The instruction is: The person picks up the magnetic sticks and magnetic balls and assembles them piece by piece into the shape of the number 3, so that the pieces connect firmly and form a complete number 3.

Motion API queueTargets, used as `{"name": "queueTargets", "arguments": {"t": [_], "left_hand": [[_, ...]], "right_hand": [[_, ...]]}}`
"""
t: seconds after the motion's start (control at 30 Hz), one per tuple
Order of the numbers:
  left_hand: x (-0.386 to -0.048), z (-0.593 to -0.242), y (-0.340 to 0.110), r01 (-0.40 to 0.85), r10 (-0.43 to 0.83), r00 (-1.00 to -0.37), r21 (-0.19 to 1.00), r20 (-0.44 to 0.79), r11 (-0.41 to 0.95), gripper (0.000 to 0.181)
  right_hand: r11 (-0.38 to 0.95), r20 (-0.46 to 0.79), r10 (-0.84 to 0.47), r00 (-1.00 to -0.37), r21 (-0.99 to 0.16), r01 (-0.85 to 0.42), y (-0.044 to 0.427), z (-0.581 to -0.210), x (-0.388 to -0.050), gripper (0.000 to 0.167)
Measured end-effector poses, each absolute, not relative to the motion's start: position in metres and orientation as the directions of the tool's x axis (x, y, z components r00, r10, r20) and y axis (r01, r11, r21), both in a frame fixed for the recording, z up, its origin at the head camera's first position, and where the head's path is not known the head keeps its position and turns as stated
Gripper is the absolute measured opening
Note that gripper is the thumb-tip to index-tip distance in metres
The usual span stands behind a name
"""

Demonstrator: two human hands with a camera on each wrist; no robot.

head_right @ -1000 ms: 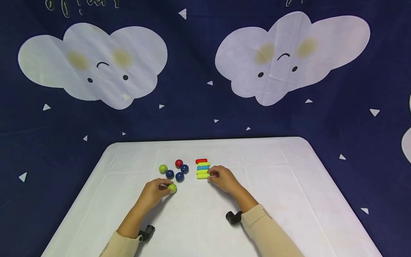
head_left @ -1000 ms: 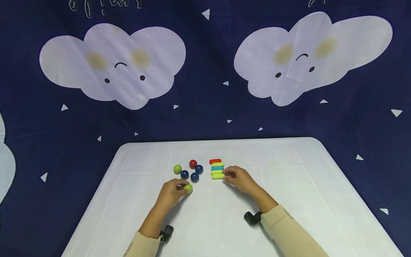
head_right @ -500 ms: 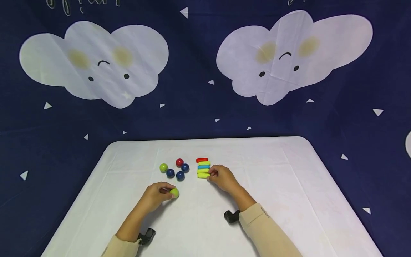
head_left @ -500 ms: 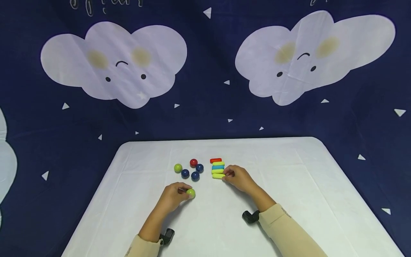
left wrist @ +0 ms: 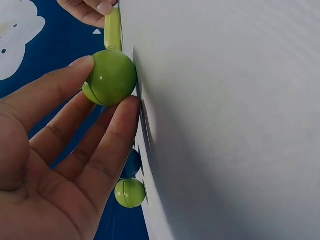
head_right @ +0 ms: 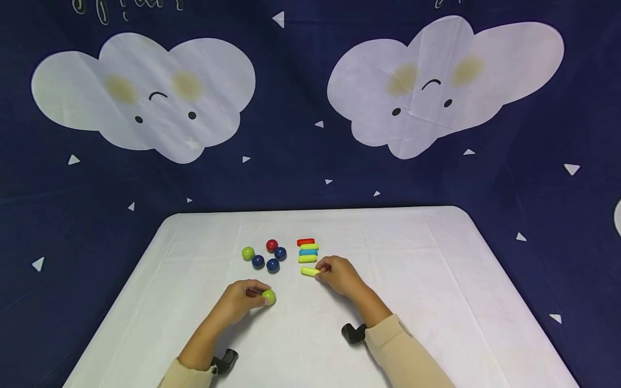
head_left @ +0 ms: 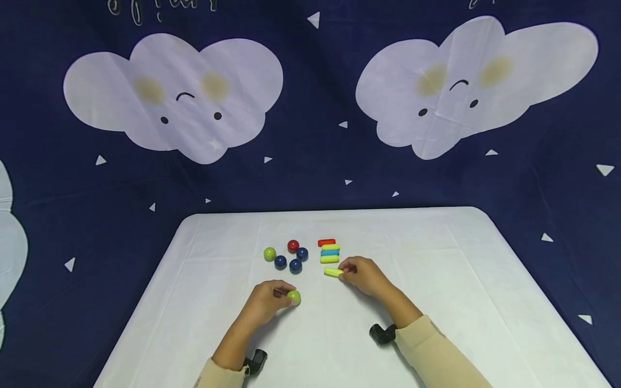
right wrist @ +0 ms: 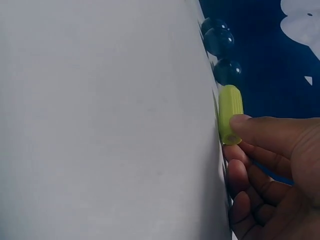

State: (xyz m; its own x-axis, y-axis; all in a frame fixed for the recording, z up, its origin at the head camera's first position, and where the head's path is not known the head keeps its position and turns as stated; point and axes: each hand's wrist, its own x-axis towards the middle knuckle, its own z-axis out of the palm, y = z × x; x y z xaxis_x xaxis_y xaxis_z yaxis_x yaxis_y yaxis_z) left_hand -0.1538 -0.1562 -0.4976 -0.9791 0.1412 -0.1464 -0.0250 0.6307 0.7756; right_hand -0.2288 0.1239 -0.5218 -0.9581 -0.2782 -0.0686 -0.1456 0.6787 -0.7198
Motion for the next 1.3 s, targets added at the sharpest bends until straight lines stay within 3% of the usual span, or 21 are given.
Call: {"name": "queueTargets", "arguments": {"t": [0.77,1.3], "left_hand": [[-0.149,-0.505,-0.146,-0.034,0.213,-0.959,0.822,-0.187,0.568,0.025],[-0.145,-0.506,-0.146,-0.058,0.242,-0.950,0.873,-0.197,0.485,0.028]], "right_hand": [[0.587,-0.049,-0.455,-0.889,-0.767,-0.258,0.129,-0.521,-0.181,0.010],[0.542,-0.039,-0.531,-0.846,-0.783,-0.304,0.114,-0.524,-0.170,0.012]]}}
